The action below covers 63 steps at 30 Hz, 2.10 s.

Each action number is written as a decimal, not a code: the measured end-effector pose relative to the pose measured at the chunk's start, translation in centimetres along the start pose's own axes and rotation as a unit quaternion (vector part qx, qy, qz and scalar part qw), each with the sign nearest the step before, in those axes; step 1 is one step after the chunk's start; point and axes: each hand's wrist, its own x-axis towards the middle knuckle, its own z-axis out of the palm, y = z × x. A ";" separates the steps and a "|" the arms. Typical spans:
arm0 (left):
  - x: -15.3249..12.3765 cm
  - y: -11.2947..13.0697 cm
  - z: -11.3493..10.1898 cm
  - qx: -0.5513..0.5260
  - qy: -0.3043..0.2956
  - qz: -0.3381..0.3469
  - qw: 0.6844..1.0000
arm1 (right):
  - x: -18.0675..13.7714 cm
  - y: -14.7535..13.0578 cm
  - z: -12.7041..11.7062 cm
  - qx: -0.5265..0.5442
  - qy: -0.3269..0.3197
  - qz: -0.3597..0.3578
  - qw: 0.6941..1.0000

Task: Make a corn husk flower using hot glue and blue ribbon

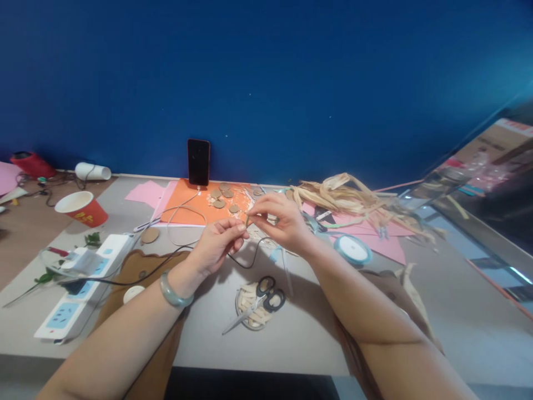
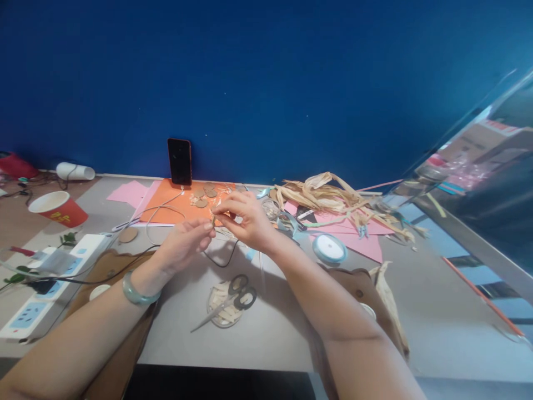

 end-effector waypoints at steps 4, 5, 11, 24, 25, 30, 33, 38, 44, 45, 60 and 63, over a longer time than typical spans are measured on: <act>0.1 -0.2 -0.1 -0.009 0.002 -0.003 1.000 | 0.1 -0.1 -0.3 -0.033 -0.012 -0.012 0.999; 0.1 -0.2 -0.1 -0.012 0.002 -0.003 1.000 | 0.1 -0.2 -0.3 -0.044 -0.014 -0.020 0.999; -0.1 0.1 0.1 -0.011 0.003 -0.004 1.000 | 0.1 0.0 -0.5 -0.116 -0.035 -0.093 0.988; 0.2 -0.3 -0.1 -0.007 -0.005 0.005 1.000 | 0.1 -0.5 -0.8 -0.291 -0.065 -0.184 0.937; 0.1 -0.3 -0.1 -0.007 -0.006 0.006 1.000 | 0.1 -0.5 -0.8 -0.297 -0.067 -0.189 0.934; 0.1 -0.2 -0.1 0.005 0.002 0.007 1.000 | 0.2 -0.6 -1.0 -0.311 -0.082 -0.206 0.924; 0.1 -0.1 -0.1 0.006 0.001 0.006 1.000 | 0.1 -0.7 -1.1 -0.308 -0.091 -0.208 0.924; 0.2 -0.1 -0.1 0.001 0.002 0.006 1.000 | 0.0 -0.8 -1.0 -0.293 -0.093 -0.198 0.931; 0.1 -0.1 -0.1 0.003 -0.003 0.003 1.000 | 0.0 -0.6 -1.0 -0.300 -0.102 -0.209 0.925; 0.1 0.0 -0.1 0.002 -0.002 0.002 1.000 | 0.0 -0.6 -1.0 -0.308 -0.102 -0.214 0.921; 0.2 -0.1 -0.2 -0.003 -0.008 0.004 1.000 | 0.1 -0.8 -1.0 -0.302 -0.103 -0.234 0.918; 0.2 -0.1 -0.2 -0.002 -0.003 0.004 1.000 | 0.0 -0.8 -0.9 -0.306 -0.101 -0.238 0.916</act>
